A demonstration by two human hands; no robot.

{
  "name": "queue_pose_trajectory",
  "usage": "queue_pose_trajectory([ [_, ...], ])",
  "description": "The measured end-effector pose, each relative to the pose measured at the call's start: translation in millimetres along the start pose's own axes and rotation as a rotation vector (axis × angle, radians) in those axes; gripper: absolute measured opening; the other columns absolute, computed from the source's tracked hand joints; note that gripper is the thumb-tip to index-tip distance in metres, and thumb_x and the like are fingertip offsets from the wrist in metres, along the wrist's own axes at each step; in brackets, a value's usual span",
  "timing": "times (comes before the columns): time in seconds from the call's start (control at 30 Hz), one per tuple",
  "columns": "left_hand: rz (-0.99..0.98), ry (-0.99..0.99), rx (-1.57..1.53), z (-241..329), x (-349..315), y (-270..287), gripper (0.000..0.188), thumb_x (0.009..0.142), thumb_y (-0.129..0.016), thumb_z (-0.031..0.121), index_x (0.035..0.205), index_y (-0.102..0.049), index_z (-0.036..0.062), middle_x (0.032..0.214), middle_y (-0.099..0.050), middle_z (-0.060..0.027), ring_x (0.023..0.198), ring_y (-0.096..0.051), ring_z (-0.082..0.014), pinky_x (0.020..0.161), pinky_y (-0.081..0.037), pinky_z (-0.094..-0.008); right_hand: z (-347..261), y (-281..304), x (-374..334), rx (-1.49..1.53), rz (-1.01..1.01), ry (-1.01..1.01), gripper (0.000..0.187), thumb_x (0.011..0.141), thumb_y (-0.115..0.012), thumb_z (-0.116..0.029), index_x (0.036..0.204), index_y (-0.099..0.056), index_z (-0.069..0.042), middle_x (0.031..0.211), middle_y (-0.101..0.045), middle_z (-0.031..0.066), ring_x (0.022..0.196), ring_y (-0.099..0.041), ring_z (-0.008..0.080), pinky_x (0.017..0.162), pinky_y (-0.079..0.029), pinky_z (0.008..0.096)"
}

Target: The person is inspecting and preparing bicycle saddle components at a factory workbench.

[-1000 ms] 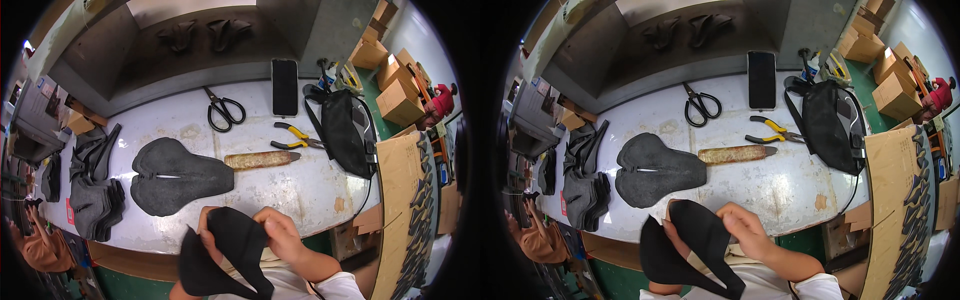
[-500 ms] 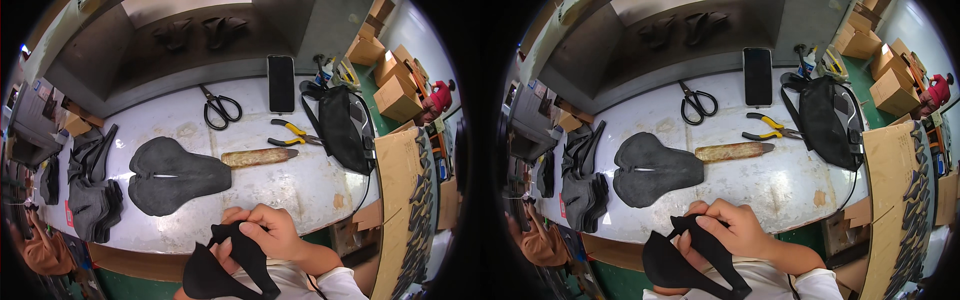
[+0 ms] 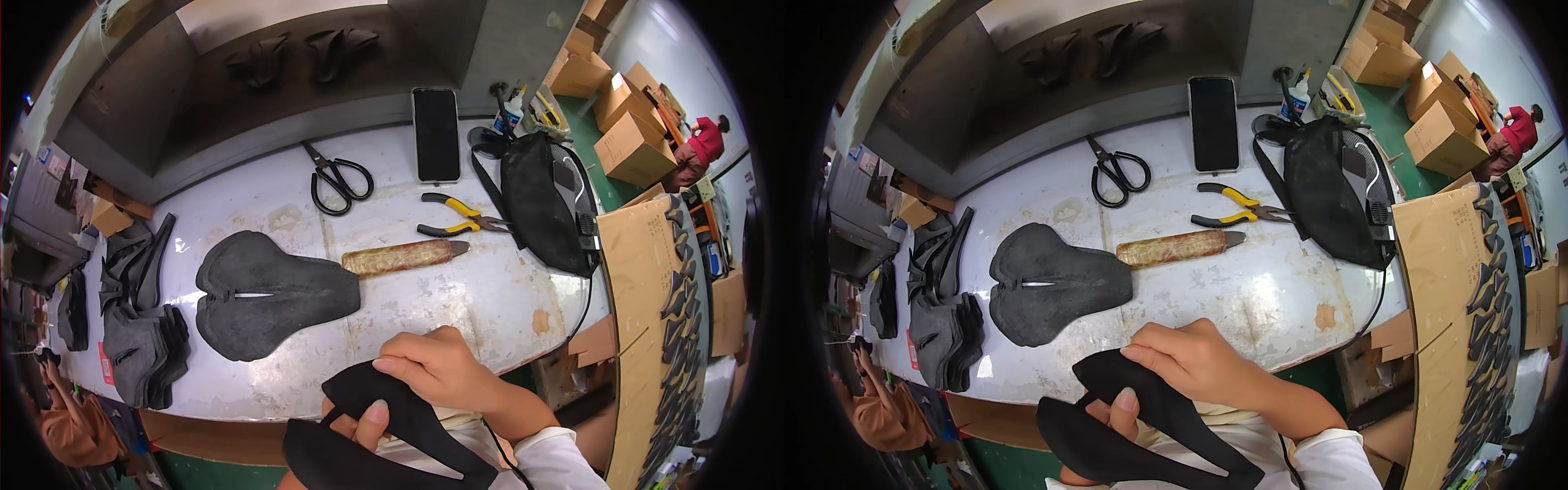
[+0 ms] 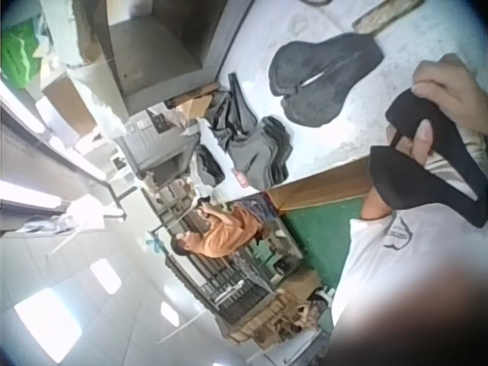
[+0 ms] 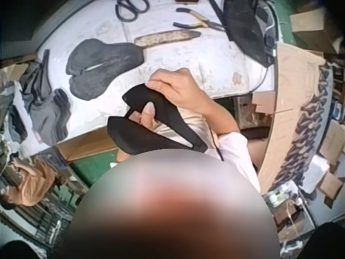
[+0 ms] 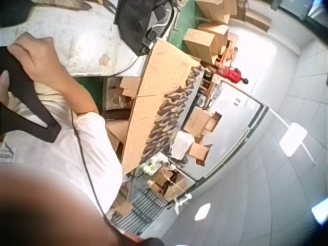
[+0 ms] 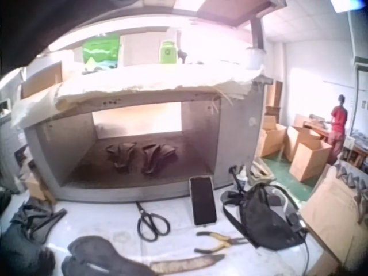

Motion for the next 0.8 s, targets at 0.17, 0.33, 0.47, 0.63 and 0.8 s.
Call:
queue_pose_trajectory([
  [0.17,0.018,-0.049,-0.156,11,0,-3,0.028,0.095,-0.053,0.024,0.110,-0.062,0.0023,0.100,-0.064,-0.0061,0.095,-0.058,-0.0158,0.084,-0.045,-0.0313,8,-19,-2,0.585,-0.110,-0.318,0.017,0.097,-0.057,-0.018,0.089,-0.061,-0.003,0.072,-0.056,-0.0039,0.065,-0.048,0.0017,0.055,-0.039,0.0211],
  [0.33,0.046,-0.089,-0.315,25,-2,-1,0.027,0.095,-0.052,0.024,0.109,-0.062,0.0024,0.101,-0.063,-0.0062,0.095,-0.057,-0.0157,0.084,-0.045,-0.0313,24,-24,-26,1.011,0.040,-0.614,0.022,0.099,-0.055,-0.024,0.104,-0.059,-0.004,0.079,-0.055,-0.0071,0.069,-0.047,-0.0011,0.058,-0.040,0.0198],
  [0.47,0.091,-0.087,-0.260,44,4,7,0.030,0.097,-0.050,0.028,0.102,-0.064,0.0016,0.092,-0.064,-0.0049,0.086,-0.058,-0.0145,0.076,-0.045,-0.0302,4,-21,-51,0.720,-0.337,-0.591,0.026,0.099,-0.056,-0.029,0.100,-0.066,-0.005,0.073,-0.053,-0.0078,0.064,-0.045,-0.0003,0.053,-0.034,0.0192],
  [0.63,0.010,0.049,-0.473,37,6,8,0.042,0.099,-0.047,0.038,0.096,-0.066,0.0013,0.089,-0.068,-0.0051,0.083,-0.061,-0.0130,0.073,-0.046,-0.0282,25,-16,-67,0.679,-0.369,-0.611,0.035,0.099,-0.056,-0.029,0.080,-0.066,-0.001,0.060,-0.046,-0.0080,0.057,-0.040,0.0001,0.049,-0.030,0.0207],
  [0.8,0.068,-0.042,-0.864,5,15,-19,0.045,0.103,-0.037,0.039,0.109,-0.058,0.0005,0.096,-0.062,-0.0049,0.091,-0.059,-0.0161,0.081,-0.045,-0.0312,22,-21,-66,0.803,-0.256,-0.419,0.034,0.100,-0.054,-0.026,0.082,-0.065,0.001,0.063,-0.052,-0.0058,0.056,-0.042,0.0009,0.046,-0.031,0.0225],
])
Point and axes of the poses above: each hand's wrist, its own x-axis towards the middle knuckle, its own y-axis out of the back of the hand, z = x × y, the point moved 3 cm from there along x, towards the middle knuckle
